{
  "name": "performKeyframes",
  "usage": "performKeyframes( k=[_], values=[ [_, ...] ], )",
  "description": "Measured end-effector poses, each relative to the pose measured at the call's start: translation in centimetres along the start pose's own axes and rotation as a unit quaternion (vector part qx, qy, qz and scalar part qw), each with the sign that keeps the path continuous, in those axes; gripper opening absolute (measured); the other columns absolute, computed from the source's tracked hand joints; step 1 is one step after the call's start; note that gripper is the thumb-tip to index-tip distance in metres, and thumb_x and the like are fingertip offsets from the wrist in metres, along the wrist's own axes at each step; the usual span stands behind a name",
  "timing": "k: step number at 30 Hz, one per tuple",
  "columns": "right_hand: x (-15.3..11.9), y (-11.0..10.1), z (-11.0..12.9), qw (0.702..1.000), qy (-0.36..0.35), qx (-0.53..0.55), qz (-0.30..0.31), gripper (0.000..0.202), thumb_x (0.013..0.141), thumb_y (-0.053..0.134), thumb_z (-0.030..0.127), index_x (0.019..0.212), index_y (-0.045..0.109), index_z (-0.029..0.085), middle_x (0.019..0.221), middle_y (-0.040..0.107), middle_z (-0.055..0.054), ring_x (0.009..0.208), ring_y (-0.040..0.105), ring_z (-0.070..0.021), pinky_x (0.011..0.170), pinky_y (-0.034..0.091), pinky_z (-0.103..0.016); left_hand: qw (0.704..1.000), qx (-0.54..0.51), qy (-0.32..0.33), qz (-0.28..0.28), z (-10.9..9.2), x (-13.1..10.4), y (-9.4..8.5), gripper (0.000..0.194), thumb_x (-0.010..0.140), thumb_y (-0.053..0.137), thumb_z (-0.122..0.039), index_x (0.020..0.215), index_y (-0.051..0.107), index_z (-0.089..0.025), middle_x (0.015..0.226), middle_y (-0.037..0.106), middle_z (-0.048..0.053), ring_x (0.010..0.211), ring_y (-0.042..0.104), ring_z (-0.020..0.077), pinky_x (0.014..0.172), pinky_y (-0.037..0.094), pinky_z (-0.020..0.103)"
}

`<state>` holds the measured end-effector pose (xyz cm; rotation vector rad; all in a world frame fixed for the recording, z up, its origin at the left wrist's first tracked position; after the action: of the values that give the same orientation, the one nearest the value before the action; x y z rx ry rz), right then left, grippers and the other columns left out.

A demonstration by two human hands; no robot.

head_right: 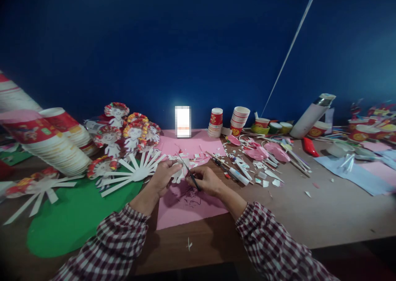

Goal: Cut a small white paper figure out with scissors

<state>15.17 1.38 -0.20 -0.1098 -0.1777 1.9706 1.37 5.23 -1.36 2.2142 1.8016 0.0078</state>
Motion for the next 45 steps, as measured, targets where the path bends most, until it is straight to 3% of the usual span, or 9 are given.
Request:
performKeyframes(
  k=[12,18,24,33,45],
  values=[
    [0.0,0.1,0.0,1.0,0.006,-0.013,-0.02,0.035,0.074,0.068,0.046,0.074,0.061,0.011,0.058,0.05,0.003,0.053,0.041,-0.0088,0.05,0.032,-0.021,1.0,-0.009,0.002,-0.01,-0.4,-0.3,0.2,0.019,0.06,0.071,-0.03,0.068,0.063,-0.014,0.047,0.055,-0.003,0.038,0.046,0.0092,0.039,0.033,0.022],
    [-0.1,0.2,0.4,1.0,0.01,0.009,0.009,0.041,0.072,0.071,0.05,0.083,0.062,0.011,0.061,0.052,0.002,0.053,0.044,-0.0089,0.049,0.034,-0.021,0.999,-0.04,-0.008,0.006,0.1,0.1,0.1,0.024,0.058,0.074,-0.031,0.068,0.063,-0.013,0.053,0.058,-0.001,0.044,0.05,0.01,0.044,0.038,0.022],
    [-0.2,0.3,-0.3,0.999,0.019,0.007,0.027,0.045,0.073,0.07,0.051,0.096,0.064,0.012,0.071,0.06,-0.001,0.061,0.052,-0.0125,0.055,0.04,-0.023,0.993,-0.109,-0.041,0.018,-0.5,-0.4,0.3,0.024,0.058,0.075,-0.03,0.064,0.056,-0.016,0.049,0.052,-0.005,0.041,0.047,0.0092,0.041,0.033,0.021],
    [0.1,-0.1,-0.9,0.999,-0.023,-0.048,-0.006,0.042,0.078,0.064,0.051,0.096,0.066,0.013,0.067,0.057,-0.001,0.057,0.045,-0.0112,0.052,0.037,-0.022,0.987,-0.158,-0.029,0.015,-0.3,-0.3,0.4,0.027,0.059,0.077,-0.031,0.067,0.056,-0.015,0.052,0.052,-0.005,0.045,0.048,0.008,0.044,0.035,0.02],
    [0.1,0.2,-0.7,1.0,-0.018,0.005,0.014,0.042,0.077,0.065,0.054,0.084,0.06,0.012,0.066,0.051,0.001,0.058,0.042,-0.0101,0.054,0.036,-0.021,0.992,-0.124,-0.015,-0.003,0.9,0.2,0.5,0.033,0.056,0.078,-0.03,0.078,0.062,-0.013,0.062,0.063,0.0,0.053,0.057,0.013,0.055,0.045,0.026]
  ],
)
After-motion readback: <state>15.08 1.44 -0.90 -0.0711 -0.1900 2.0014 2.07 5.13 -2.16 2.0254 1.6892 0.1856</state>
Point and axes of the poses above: each hand's wrist, its own x-axis towards the middle knuckle, its own y-axis out of the palm, z = x × y, the point moved 5 cm from there along x, towards the middle knuckle
